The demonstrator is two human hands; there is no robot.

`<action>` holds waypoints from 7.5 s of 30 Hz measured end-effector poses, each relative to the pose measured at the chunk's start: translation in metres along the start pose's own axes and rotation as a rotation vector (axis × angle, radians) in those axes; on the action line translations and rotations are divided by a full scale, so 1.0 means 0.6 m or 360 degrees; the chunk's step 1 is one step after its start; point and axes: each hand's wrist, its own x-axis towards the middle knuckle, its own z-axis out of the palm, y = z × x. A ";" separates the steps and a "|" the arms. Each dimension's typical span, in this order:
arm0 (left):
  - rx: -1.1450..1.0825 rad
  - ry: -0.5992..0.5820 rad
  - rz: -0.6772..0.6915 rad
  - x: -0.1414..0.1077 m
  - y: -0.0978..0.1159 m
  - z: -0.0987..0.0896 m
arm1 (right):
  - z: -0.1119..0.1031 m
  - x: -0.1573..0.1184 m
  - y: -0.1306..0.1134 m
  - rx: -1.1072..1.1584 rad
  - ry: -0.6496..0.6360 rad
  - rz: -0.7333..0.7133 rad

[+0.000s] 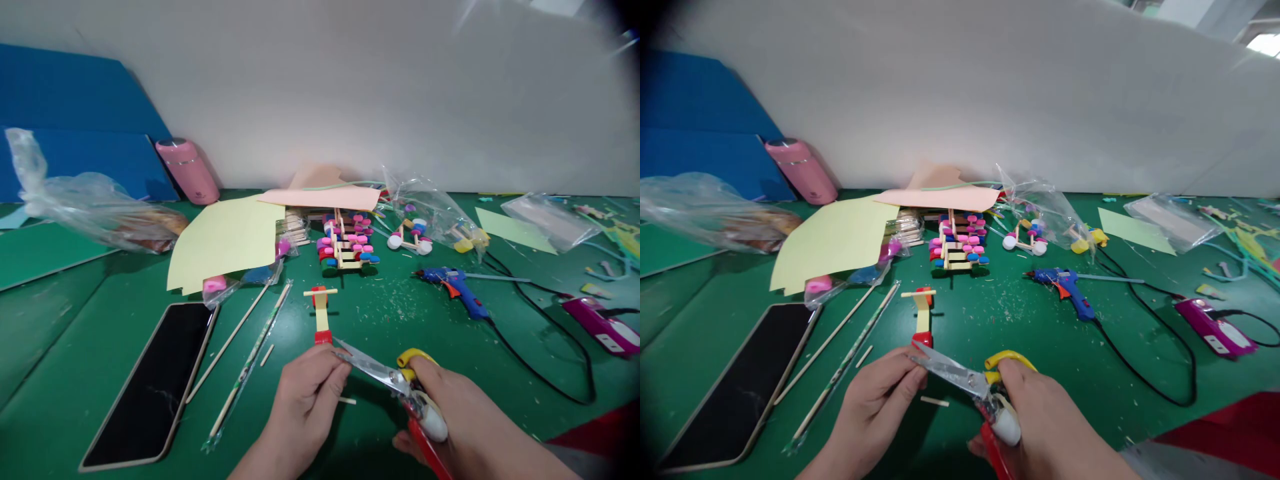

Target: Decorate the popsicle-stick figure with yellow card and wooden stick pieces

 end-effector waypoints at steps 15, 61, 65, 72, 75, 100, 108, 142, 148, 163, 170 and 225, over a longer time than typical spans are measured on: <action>-0.0176 0.0225 -0.0083 -0.013 -0.013 0.009 | -0.012 0.065 0.135 -0.0415 0.0633 0.0176; -0.1014 0.0150 -0.1005 0.017 -0.009 0.024 | 0.017 0.105 -0.076 0.1569 0.0415 -0.0335; -0.1131 0.0092 -0.1028 0.013 -0.013 0.023 | 0.027 0.109 -0.079 0.1451 0.0475 -0.0333; -0.1362 0.0160 -0.1090 0.008 -0.015 0.025 | 0.034 0.116 -0.079 0.1415 0.0448 -0.0404; -0.1432 0.0164 -0.1133 0.007 -0.018 0.026 | 0.034 0.119 -0.077 0.1376 0.0462 -0.0421; -0.1538 0.0168 -0.1208 0.006 -0.024 0.035 | 0.039 0.120 -0.078 0.1508 0.0435 -0.0317; -0.1526 0.0198 -0.1254 0.005 -0.024 0.040 | 0.035 0.121 -0.078 0.1455 0.0395 -0.0307; -0.1606 0.0147 -0.1277 0.001 -0.022 0.043 | 0.030 0.118 -0.082 0.1608 0.0344 -0.0278; -0.1791 0.0078 -0.1319 0.006 -0.012 0.037 | 0.035 0.120 -0.079 0.1754 0.0310 -0.0154; -0.1818 0.0075 -0.1323 0.002 -0.011 0.040 | 0.029 0.119 -0.082 0.1714 0.0483 -0.0100; -0.1789 0.0092 -0.1340 0.002 -0.011 0.041 | 0.031 0.120 -0.080 0.1705 0.0490 -0.0122; -0.1458 0.0284 -0.0952 0.015 0.013 0.052 | -0.009 0.093 -0.045 0.1615 0.0557 -0.0317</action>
